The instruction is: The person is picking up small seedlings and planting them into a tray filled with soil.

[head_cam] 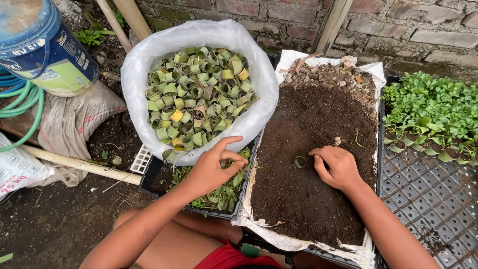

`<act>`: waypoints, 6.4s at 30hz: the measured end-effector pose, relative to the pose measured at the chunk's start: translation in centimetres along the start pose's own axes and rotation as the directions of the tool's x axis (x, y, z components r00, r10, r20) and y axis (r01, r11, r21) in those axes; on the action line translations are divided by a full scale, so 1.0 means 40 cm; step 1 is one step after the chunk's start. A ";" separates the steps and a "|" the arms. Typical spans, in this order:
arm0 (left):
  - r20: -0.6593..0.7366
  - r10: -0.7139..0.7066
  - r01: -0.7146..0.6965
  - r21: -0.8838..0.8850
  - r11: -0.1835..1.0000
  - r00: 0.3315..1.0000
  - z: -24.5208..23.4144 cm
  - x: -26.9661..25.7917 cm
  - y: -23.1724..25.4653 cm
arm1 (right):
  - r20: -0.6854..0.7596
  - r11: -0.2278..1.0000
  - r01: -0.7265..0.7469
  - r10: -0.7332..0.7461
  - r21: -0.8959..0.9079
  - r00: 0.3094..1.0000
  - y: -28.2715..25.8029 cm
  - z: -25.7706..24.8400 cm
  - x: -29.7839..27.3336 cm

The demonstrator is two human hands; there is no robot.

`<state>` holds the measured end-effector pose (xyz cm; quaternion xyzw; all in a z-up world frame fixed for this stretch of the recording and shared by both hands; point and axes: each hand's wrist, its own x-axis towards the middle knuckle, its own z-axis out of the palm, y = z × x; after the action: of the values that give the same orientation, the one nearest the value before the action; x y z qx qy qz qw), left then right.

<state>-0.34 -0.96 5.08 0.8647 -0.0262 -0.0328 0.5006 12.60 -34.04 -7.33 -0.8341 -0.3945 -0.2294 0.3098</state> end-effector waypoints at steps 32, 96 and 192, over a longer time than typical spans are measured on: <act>-0.041 0.128 -0.128 -0.565 0.815 0.991 0.235 0.161 -0.089 | -0.199 0.962 0.107 -0.057 0.249 0.978 -0.073 0.015 0.007; 0.057 -0.025 0.061 -0.796 0.602 0.998 0.385 0.289 -0.143 | 0.002 0.900 -0.225 0.242 0.373 0.970 -0.025 -0.023 0.018; 0.055 0.145 -0.132 -0.192 0.973 0.988 0.378 0.281 -0.168 | 0.349 0.661 0.170 0.148 -0.731 0.926 -0.105 0.093 -0.121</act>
<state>9.68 -11.57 -8.60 0.8081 -0.1006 -0.0296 0.5796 6.92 -31.84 -11.57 -0.9123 -0.3219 -0.2078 -0.1448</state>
